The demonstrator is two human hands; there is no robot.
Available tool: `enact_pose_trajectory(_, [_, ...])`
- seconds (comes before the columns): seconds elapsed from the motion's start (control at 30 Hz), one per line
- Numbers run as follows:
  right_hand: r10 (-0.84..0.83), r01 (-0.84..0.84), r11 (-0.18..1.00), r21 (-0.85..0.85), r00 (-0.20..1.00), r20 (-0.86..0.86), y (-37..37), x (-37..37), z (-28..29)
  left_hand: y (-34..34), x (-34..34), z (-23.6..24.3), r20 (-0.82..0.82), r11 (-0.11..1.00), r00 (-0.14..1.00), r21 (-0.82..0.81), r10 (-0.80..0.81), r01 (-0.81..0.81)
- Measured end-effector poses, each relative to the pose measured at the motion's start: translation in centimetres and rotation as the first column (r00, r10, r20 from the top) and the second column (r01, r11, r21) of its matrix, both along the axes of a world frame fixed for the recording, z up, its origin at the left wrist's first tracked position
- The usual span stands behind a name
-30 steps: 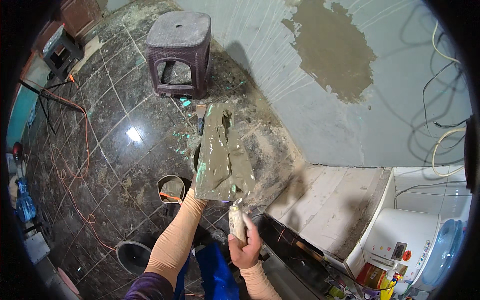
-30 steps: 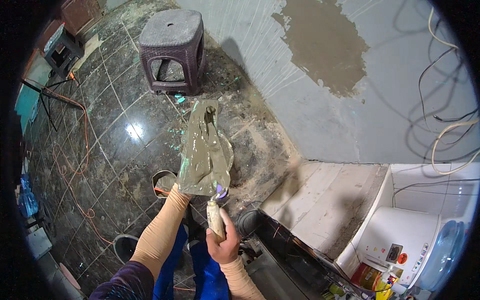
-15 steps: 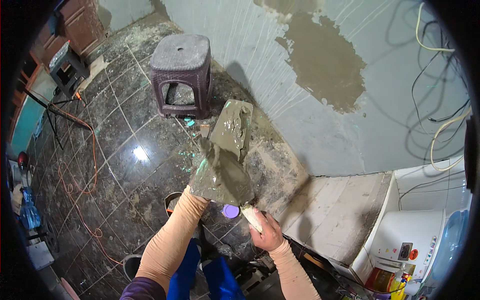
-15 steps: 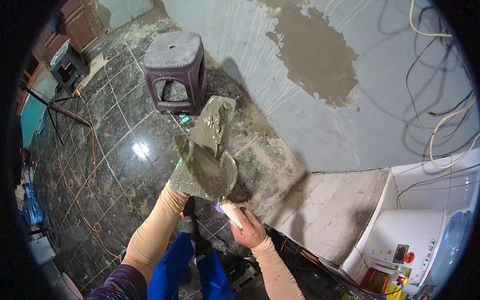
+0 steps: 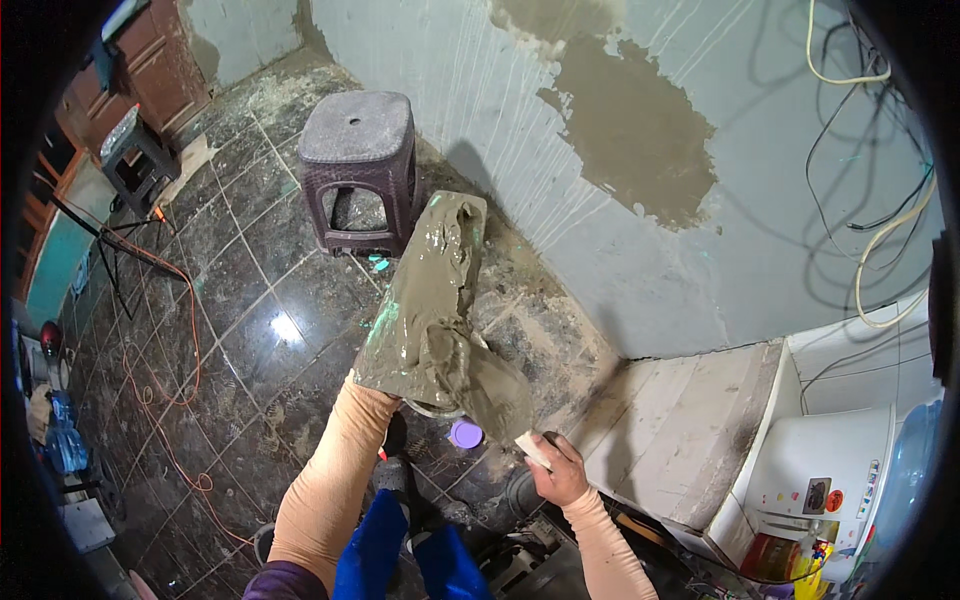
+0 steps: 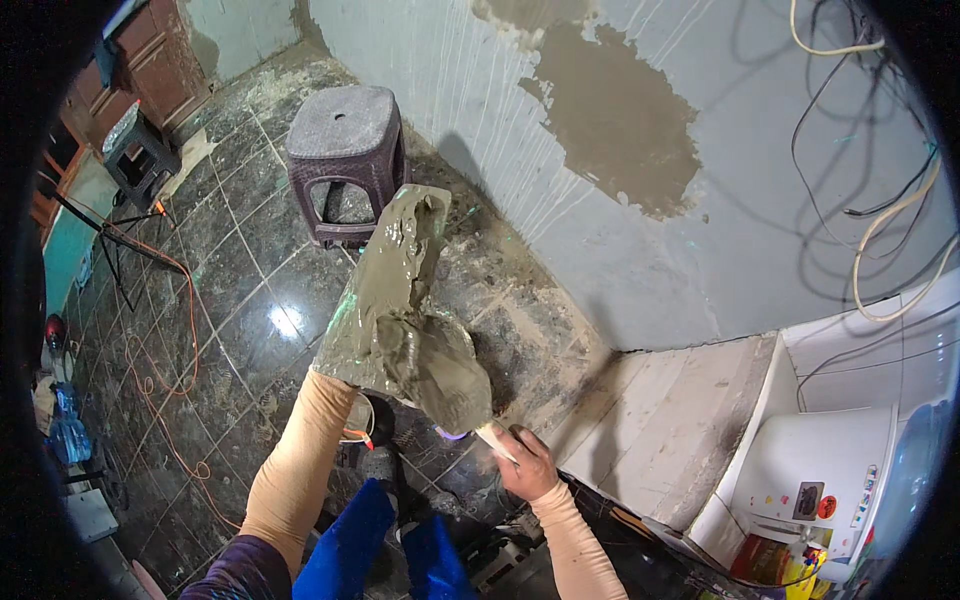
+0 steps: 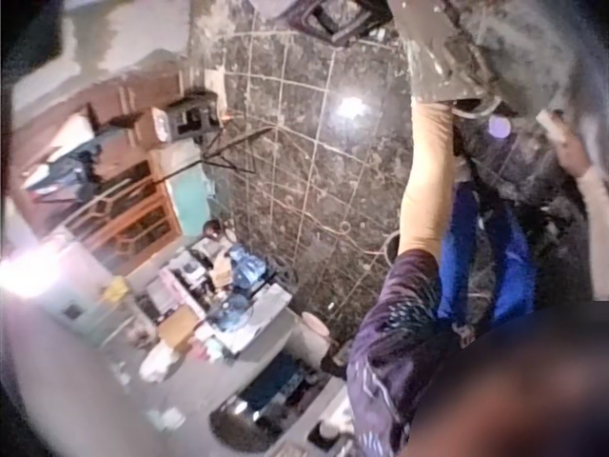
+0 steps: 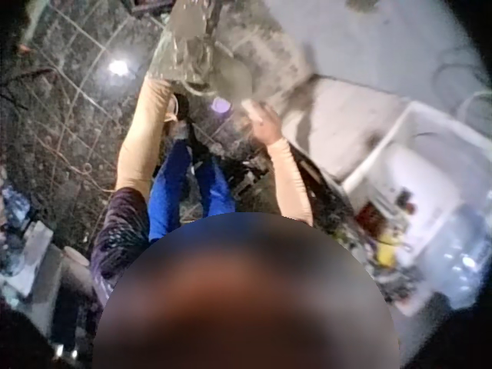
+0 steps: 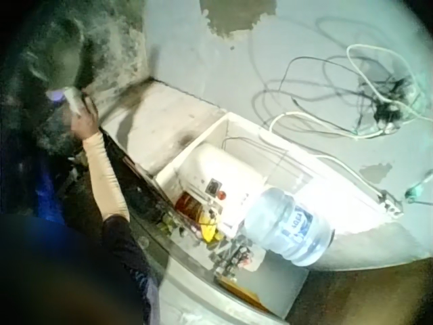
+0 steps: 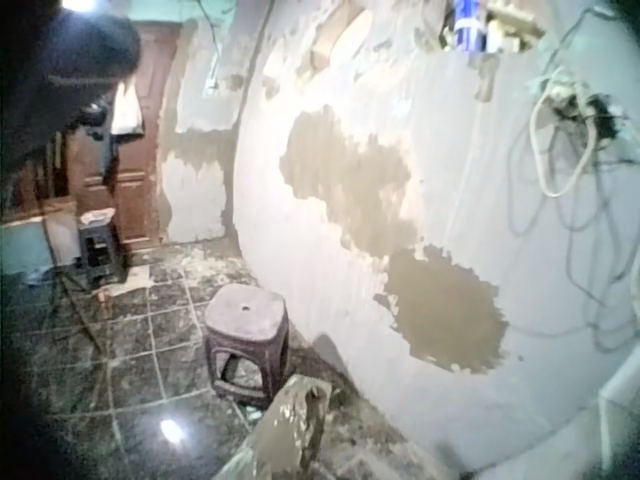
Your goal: Apply plaster to a concrete wall structure using a trowel and hawk.
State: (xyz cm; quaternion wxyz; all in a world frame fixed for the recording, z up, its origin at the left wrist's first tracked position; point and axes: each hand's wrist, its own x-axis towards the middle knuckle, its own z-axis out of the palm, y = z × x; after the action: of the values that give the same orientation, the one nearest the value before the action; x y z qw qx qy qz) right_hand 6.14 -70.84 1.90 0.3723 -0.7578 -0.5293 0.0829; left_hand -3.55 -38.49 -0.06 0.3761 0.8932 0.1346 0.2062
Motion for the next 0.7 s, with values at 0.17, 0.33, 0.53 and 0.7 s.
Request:
enact_pose_trajectory(0.17, [-0.094, 0.095, 0.995, -0.018, 0.995, 0.027, -2.8, -0.3, 0.0, 0.4, -0.3, 0.1, 0.357, 0.450, 0.933, -0.839, 0.034, 0.305])
enact_pose_trajectory(0.33, [-0.147, 0.145, 0.986, -0.084, 0.989, -0.009, -4.6, -1.1, -0.2, 0.7, 0.0, 2.0, 0.063, 0.959, 0.998, -0.281, -0.012, 0.029])
enact_pose_trajectory(0.53, [-0.302, 0.238, 0.951, -0.198, 0.855, -0.423, -2.6, -4.3, -6.9, 1.2, -1.0, -0.2, -0.180, 0.893, 0.971, 0.447, 0.155, -0.060])
enact_pose_trajectory(0.7, [-0.521, 0.357, 0.843, -0.402, 0.727, -0.447, 5.4, -5.8, -19.7, -0.2, -4.7, -6.6, -0.414, 0.840, 0.889, 0.538, 0.195, 0.067])
